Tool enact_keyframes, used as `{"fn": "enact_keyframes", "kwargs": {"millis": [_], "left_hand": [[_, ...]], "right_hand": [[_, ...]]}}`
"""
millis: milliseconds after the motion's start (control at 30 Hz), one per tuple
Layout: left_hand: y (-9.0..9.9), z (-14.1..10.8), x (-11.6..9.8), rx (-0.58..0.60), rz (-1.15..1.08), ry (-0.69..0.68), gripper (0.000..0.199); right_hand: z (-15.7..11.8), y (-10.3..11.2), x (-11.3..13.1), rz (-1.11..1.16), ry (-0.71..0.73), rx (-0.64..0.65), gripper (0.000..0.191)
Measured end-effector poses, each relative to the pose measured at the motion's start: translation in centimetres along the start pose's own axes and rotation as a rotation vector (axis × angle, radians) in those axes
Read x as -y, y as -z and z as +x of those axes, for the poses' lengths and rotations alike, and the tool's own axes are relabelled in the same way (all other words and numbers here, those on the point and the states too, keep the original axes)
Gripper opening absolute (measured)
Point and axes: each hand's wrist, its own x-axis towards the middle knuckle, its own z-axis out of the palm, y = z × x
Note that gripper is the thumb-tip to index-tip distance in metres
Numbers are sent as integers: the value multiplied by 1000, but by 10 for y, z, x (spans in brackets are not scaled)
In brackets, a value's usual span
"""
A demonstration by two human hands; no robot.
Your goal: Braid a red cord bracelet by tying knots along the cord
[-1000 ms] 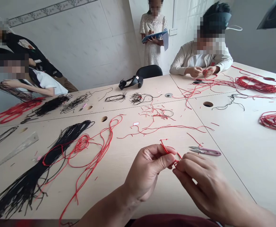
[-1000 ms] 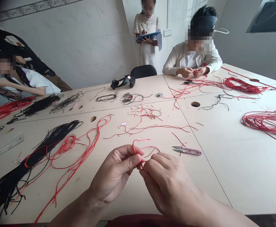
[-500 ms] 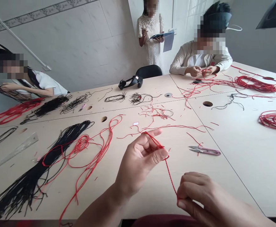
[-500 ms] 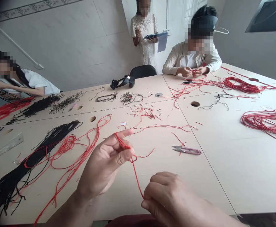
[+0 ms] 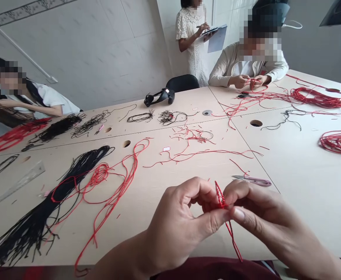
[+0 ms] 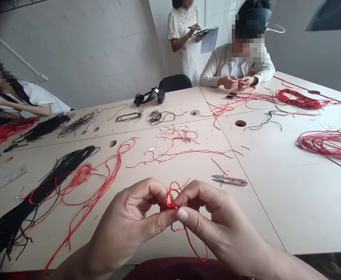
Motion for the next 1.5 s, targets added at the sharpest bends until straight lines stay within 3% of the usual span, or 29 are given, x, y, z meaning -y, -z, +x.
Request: {"fn": "enact_keyframes", "kwargs": {"millis": [133,300,533,700,800,867,1000,1167,1233,1500], "left_hand": [[1,-2,-2,2,-89,47,20],[1,-2,-3,37,-104,30,9],[1,-7,-4,-16,211,-158,12],[-3,-9,0,-146,502,-408,15],[-6,-8,0,-205,629,-546,19],[-8,-7,-1,-213,652,-568,19],[-7,-8,-4,-164,570,-466,17],[-2,-10,-1,0,281,-171,15],[-1,-10,2,23,211,-111,14],[3,-5,8,42,128,-159,10]], "right_hand": [[1,0,0,198,-118,58,21],[2,-2,-3,30,-37,6,24],[1,-6,0,5,14,-24,22],[0,-9,1,-18,26,-4,17],[0,-9,1,53,-50,28,22],[1,-9,2,203,-166,104,27],[1,-7,1,467,-312,227,32],[0,-5,-8,553,-374,258,36],[0,-6,-11,571,-389,255,38],[0,-5,-10,493,-315,172,31]]}}
